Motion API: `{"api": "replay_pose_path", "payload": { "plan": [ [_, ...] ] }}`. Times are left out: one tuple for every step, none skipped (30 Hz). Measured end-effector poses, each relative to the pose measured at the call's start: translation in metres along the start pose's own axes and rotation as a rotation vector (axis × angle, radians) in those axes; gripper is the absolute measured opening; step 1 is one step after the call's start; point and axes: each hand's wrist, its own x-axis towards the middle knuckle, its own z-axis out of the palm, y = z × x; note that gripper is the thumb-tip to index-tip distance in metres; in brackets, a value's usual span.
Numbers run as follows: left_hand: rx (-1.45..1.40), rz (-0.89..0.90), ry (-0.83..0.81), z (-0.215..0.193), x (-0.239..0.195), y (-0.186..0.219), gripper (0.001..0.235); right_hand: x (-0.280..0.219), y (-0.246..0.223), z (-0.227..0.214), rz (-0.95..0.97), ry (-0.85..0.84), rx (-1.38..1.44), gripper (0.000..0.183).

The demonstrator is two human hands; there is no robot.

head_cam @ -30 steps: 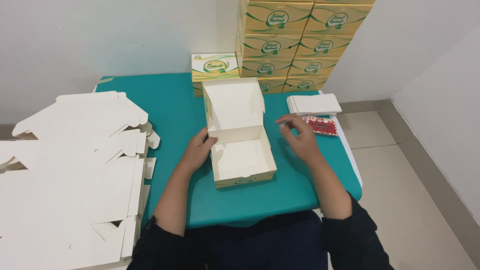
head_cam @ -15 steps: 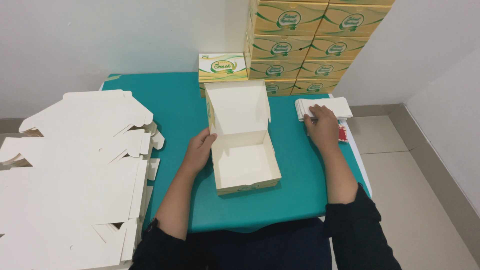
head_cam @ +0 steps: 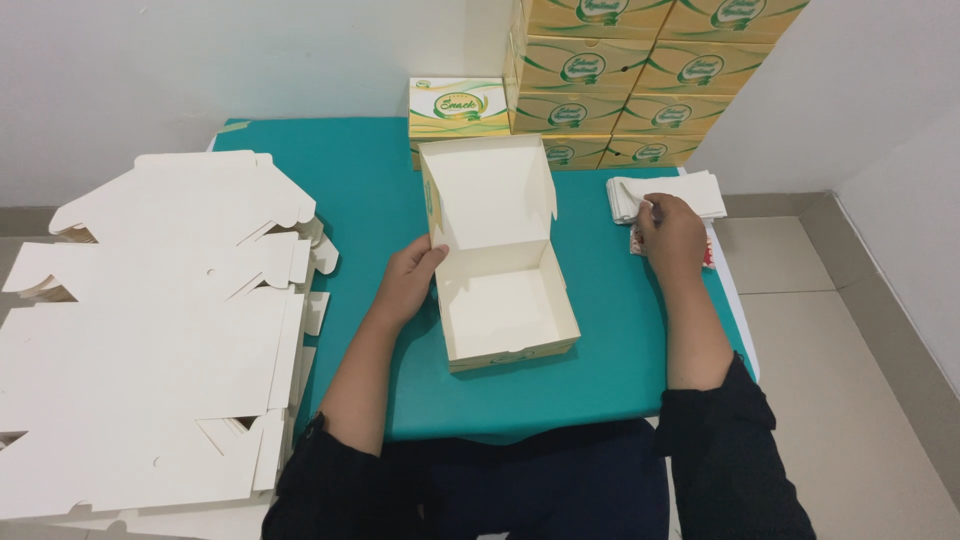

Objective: The person assembles a flat cardboard box by folding along pre-scored lines and tucking flaps to form the sides. They then place a white paper insert and a small red packet inside the box before closing the lid.

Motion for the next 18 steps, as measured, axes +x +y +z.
{"api": "replay_pose_path", "payload": {
  "plan": [
    [0.000,0.002,0.000,-0.001,0.001,-0.001,0.028,-0.001,-0.002,-0.002,-0.001,0.002,0.000,0.016],
    [0.006,0.000,-0.012,-0.001,0.002,-0.003,0.030,-0.002,-0.004,-0.005,0.002,-0.020,0.009,0.018],
    [0.013,-0.003,-0.023,-0.001,0.003,-0.005,0.033,-0.003,-0.006,-0.007,0.004,-0.042,0.018,0.022],
    [0.013,-0.001,-0.024,-0.002,0.003,-0.006,0.033,-0.002,-0.004,-0.005,0.005,-0.041,0.019,0.022],
    [0.018,-0.004,-0.023,-0.002,0.003,-0.007,0.033,0.000,-0.002,-0.003,0.015,-0.025,0.034,0.018],
    [0.023,-0.007,-0.021,-0.002,0.003,-0.008,0.032,0.001,0.000,-0.002,0.024,-0.011,0.049,0.017],
    [0.024,-0.006,-0.021,-0.001,0.003,-0.006,0.032,0.001,-0.008,-0.008,0.024,-0.010,0.050,0.017],
    [-0.017,-0.006,-0.022,-0.001,0.002,-0.003,0.032,0.001,-0.015,-0.015,0.050,0.037,0.118,0.016],
    [-0.059,-0.007,-0.024,-0.001,0.001,-0.001,0.032,0.001,-0.023,-0.021,0.076,0.083,0.186,0.015],
    [-0.058,-0.008,-0.020,-0.001,0.003,-0.003,0.032,0.002,-0.030,-0.031,0.074,0.080,0.188,0.015],
    [-0.054,0.007,-0.031,-0.002,0.004,-0.006,0.033,0.002,-0.036,-0.041,-0.057,0.285,0.226,0.007],
    [-0.049,0.024,-0.040,-0.004,0.005,-0.007,0.035,0.003,-0.044,-0.050,-0.189,0.489,0.265,0.011],
    [-0.046,0.023,-0.035,-0.004,0.005,-0.012,0.035,-0.001,-0.064,-0.064,-0.190,0.488,0.270,0.011],
    [-0.056,0.024,-0.051,-0.004,0.006,-0.016,0.039,-0.003,-0.084,-0.080,-0.293,0.519,0.341,0.013],
    [-0.066,0.025,-0.067,-0.004,0.008,-0.021,0.043,-0.005,-0.104,-0.095,-0.396,0.550,0.412,0.016],
    [-0.068,0.023,-0.064,-0.004,0.008,-0.021,0.043,-0.014,-0.121,-0.094,-0.398,0.547,0.413,0.016],
    [-0.074,0.033,-0.075,-0.005,0.008,-0.021,0.043,-0.024,-0.139,-0.093,-0.546,0.492,0.364,0.015],
    [-0.078,0.046,-0.086,-0.007,0.008,-0.020,0.044,-0.032,-0.157,-0.093,-0.695,0.442,0.313,0.014]
  ]
}}
